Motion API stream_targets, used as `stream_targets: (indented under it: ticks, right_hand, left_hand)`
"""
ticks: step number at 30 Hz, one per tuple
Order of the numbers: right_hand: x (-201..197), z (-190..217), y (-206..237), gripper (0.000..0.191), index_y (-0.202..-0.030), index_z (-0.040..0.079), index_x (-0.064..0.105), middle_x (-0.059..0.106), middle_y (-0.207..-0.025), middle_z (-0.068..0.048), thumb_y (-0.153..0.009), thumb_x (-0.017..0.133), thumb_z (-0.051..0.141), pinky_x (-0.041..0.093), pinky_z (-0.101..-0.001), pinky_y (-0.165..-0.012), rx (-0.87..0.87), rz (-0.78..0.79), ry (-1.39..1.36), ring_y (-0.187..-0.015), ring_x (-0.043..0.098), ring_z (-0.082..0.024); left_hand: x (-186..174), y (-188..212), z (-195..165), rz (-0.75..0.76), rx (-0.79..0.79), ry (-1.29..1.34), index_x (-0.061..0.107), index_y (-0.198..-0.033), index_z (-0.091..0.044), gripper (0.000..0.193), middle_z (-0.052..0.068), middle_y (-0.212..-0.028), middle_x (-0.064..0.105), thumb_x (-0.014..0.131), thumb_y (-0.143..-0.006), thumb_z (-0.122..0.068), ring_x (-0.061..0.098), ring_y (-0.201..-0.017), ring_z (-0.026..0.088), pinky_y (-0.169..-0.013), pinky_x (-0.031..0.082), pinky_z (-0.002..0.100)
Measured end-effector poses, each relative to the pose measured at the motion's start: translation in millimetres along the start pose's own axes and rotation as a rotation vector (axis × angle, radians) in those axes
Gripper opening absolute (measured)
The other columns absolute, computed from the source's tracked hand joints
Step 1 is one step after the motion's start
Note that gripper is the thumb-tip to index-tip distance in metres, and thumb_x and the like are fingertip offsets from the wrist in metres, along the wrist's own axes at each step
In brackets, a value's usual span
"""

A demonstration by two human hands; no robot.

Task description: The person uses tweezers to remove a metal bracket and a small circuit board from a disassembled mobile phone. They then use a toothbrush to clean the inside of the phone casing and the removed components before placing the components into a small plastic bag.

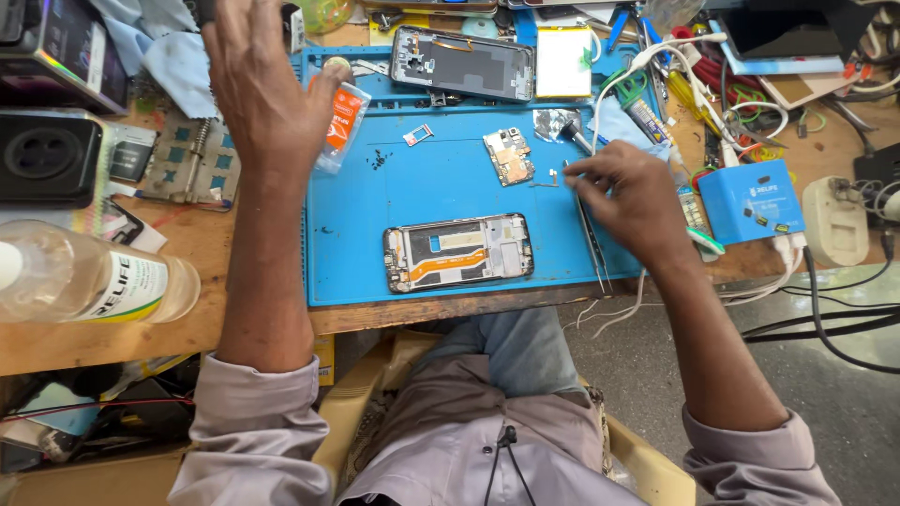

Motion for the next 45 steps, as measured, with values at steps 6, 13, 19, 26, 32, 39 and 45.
stream_targets:
  ticks: [6,13,19,26,32,39,45]
  right_hand:
    - [15,33,2,0.010,-0.097,0.014,0.080,0.065,-0.089,-0.006,-0.090,0.081,0.021,0.054,-0.0405,-0.070,-0.265,-0.056,0.325,-0.085,0.067,-0.026]
    - [28,39,-10,0.013,-0.091,0.008,0.071,0.060,-0.089,-0.007,-0.091,0.077,0.019,0.056,-0.0392,-0.078,-0.457,0.056,0.513,-0.087,0.065,-0.025]
    - [8,23,-13,0.010,-0.096,0.005,0.071,0.061,-0.091,-0.008,-0.093,0.075,0.013,0.052,-0.0375,-0.070,-0.273,0.080,0.133,-0.082,0.063,-0.024]
    - [-10,-8,-5,0.013,-0.112,0.007,0.078,0.062,-0.086,-0.005,-0.100,0.075,0.008,0.045,-0.0301,-0.064,-0.016,0.015,-0.057,-0.071,0.056,-0.016]
    - [-8,-2,3,0.011,-0.104,0.009,0.079,0.064,-0.088,-0.006,-0.093,0.079,0.010,0.051,-0.0308,-0.065,-0.062,0.012,0.032,-0.075,0.062,-0.017]
    - [18,24,14,0.012,-0.097,0.011,0.080,0.061,-0.084,-0.006,-0.092,0.081,0.021,0.052,-0.0377,-0.068,-0.206,-0.001,0.392,-0.078,0.062,-0.022]
    - [24,32,9,0.016,-0.090,0.008,0.072,0.060,-0.089,-0.006,-0.096,0.077,0.022,0.054,-0.0371,-0.073,-0.350,0.014,0.543,-0.083,0.063,-0.022]
  left_hand:
    - [32,18,-38,-0.005,0.197,0.285,0.069,-0.123,-0.007,0.038,0.012,-0.121,0.067,0.092,-0.093,-0.015,0.064,-0.119,0.029,-0.103,0.055,0.043]
    - [55,34,-55,0.162,0.183,0.475,0.071,-0.118,-0.006,0.032,0.008,-0.113,0.067,0.089,-0.093,-0.016,0.069,-0.107,0.020,-0.092,0.061,0.032]
    - [60,39,-74,0.288,0.205,0.592,0.072,-0.113,-0.007,0.028,0.005,-0.102,0.067,0.087,-0.091,-0.017,0.068,-0.091,0.018,-0.080,0.060,0.032]
    - [71,47,-78,0.373,0.200,0.586,0.073,-0.106,-0.008,0.016,0.004,-0.095,0.067,0.083,-0.095,-0.014,0.068,-0.081,0.014,-0.067,0.058,0.029]
    - [71,47,-78,0.358,0.222,0.554,0.072,-0.103,-0.007,0.014,0.004,-0.094,0.067,0.082,-0.096,-0.013,0.070,-0.081,0.013,-0.067,0.058,0.029]
    - [73,48,-76,0.350,0.235,0.551,0.073,-0.104,-0.008,0.014,0.003,-0.095,0.068,0.082,-0.096,-0.015,0.071,-0.080,0.012,-0.065,0.059,0.026]
    - [72,45,-75,0.361,0.209,0.552,0.072,-0.103,-0.007,0.015,0.004,-0.093,0.068,0.082,-0.096,-0.015,0.068,-0.073,0.012,-0.060,0.056,0.028]
Point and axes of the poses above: each hand's wrist, its own y-axis away from the middle knuckle, its own x-axis out of the palm, z = x × y, the point moved 7 cm from there along -y, towards the middle knuckle
